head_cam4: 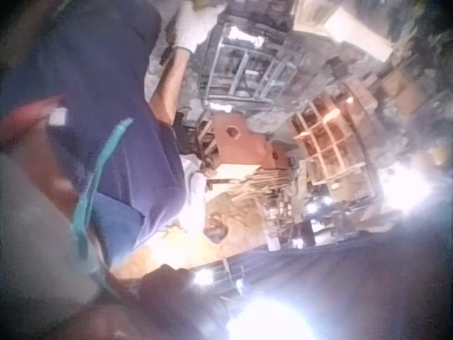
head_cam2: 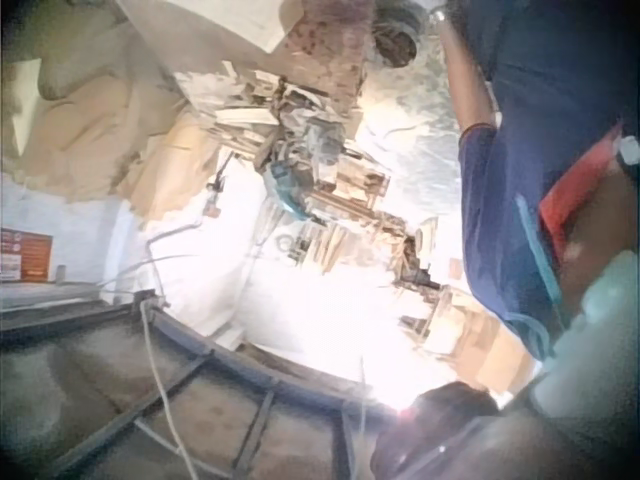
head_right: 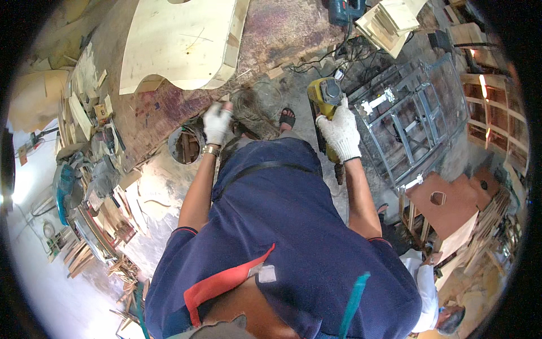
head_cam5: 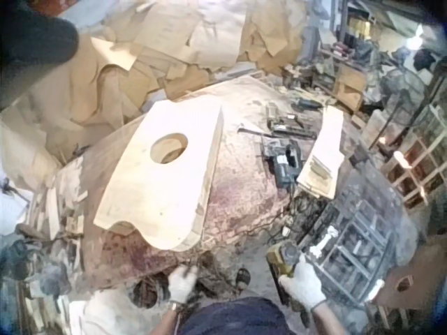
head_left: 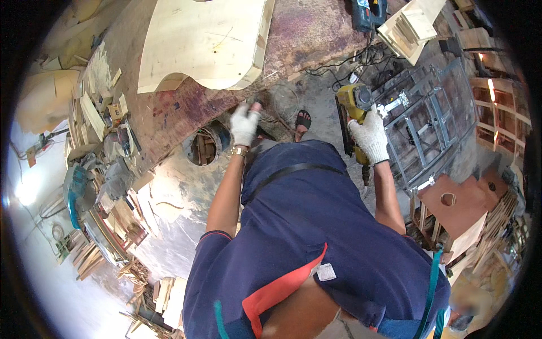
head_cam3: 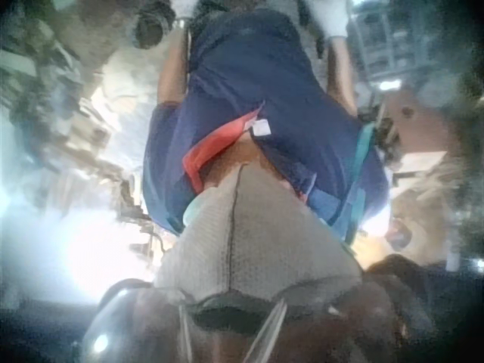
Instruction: The person uses a pneumatic nail gun to attach a thin wooden strip along the edge of a large curved wooden panel with a central hole. They repeatedly reposition the panel and fire nails along the perimeter. Later, they move to a chop saw, place a small wooden piece on the table, and adjust the blade guard.
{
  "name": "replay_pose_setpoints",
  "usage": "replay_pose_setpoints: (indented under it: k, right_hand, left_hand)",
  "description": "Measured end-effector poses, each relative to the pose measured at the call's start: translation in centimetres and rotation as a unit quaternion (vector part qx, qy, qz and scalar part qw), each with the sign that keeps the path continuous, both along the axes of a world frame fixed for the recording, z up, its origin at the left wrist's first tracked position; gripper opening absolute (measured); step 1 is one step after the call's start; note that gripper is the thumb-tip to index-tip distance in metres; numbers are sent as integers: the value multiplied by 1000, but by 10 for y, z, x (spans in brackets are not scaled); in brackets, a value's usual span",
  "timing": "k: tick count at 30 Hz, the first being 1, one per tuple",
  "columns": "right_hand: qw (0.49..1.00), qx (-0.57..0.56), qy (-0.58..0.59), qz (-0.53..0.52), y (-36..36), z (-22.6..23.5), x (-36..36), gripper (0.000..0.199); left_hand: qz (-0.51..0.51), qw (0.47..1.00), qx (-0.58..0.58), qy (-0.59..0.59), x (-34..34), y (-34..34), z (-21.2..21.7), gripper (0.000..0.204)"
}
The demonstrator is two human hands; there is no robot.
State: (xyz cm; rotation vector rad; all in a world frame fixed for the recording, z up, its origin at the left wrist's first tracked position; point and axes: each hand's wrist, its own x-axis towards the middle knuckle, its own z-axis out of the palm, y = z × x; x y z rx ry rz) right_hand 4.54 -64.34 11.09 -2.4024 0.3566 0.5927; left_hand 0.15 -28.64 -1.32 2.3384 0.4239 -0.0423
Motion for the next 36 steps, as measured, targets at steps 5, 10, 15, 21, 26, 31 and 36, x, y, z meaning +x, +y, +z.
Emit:
replay_pose_setpoints:
  k: [5, 10, 15, 21, 26, 31, 36]
  right_hand:
    - [1000, -10, -13, 4, 13, 2, -7, 77]
    - [999, -30, -19, -7, 44, 17, -22, 82]
    - [998, -12, -24, -53, 73, 17, -48, 83]
    - [995, -23, -48, -84, 101, 22, -77, 70]
    - [992, -51, -24, -116, 117, 29, -91, 67]
    - [990, -48, -46, -122, 121, 30, -103, 72]
    - [990, -53, -44, -125, 118, 34, -104, 76]
  left_hand:
    - [213, 807, -551, 13, 48, 6, 30, 46]
    - [288, 656, -697, -9, 65, -7, 19, 32]
    - [288, 676, -678, 9, 72, -3, 4, 24]
    - [224, 688, -688, 53, 64, 11, -16, 22]
    - [229, 683, -692, 54, 62, -10, 9, 22]
    - [274, 736, -618, 28, 78, -19, 22, 24]
    - [299, 737, -606, 4, 82, -25, 27, 21]
